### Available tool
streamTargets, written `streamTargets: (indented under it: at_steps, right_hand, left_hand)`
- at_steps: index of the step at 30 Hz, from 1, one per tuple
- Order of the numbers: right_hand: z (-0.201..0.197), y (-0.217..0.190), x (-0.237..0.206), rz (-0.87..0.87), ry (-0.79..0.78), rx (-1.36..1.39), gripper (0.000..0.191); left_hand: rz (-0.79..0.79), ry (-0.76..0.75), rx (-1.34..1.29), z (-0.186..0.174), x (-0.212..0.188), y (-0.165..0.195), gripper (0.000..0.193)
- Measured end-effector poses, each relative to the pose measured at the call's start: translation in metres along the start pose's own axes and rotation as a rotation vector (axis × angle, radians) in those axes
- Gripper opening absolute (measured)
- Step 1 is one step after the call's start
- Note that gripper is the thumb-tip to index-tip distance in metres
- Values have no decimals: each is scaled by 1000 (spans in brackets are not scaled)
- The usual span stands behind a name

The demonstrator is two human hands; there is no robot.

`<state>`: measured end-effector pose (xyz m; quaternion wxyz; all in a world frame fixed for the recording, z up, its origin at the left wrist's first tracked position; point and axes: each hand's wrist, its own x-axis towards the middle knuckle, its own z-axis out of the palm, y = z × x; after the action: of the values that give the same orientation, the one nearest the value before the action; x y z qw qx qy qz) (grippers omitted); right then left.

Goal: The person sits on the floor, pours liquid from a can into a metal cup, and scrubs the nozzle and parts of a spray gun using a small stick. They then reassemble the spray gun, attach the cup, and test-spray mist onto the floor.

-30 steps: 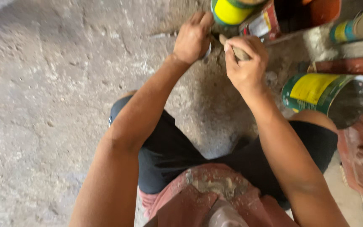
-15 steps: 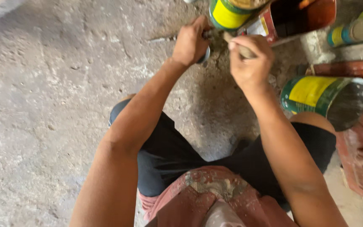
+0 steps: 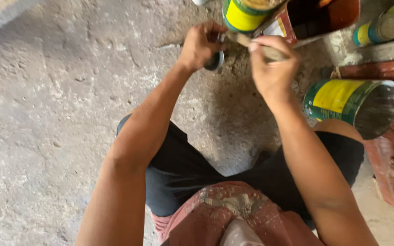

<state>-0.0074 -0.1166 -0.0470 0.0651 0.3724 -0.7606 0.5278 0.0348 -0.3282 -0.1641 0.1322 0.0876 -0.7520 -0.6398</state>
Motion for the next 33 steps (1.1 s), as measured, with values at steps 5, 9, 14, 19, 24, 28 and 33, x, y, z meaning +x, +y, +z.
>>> streamTargets:
  at_steps: [5,9,14,19,24,28,33]
  right_hand:
    - [-11,43,-16,323,-77,-32,15]
    - [2,86,-32,436,-459,-606,28]
    - [12,114,-43,544,-756,-759,37]
    - [7,98,-36,544,-763,-838,70]
    - [-1,53,-19,-18,-488,-334,62]
    - [-12,36,-10,-151,-362,-281,45]
    - [-17,36,-5,-243,-314,-337,37]
  left_hand:
    - [-24,134,406,-20,0,1,35]
    - [159,168,439,-33,-8,3,32]
    - [344,187,583,-21,-14,-1,33]
    - [242,-82,508,0,-16,-1,21]
    - [-107,-290,209,15,-17,25,25]
    - [-170,-368,-56,18,-13,49,28]
    - [-146,-477,-172,15,-6,51,41]
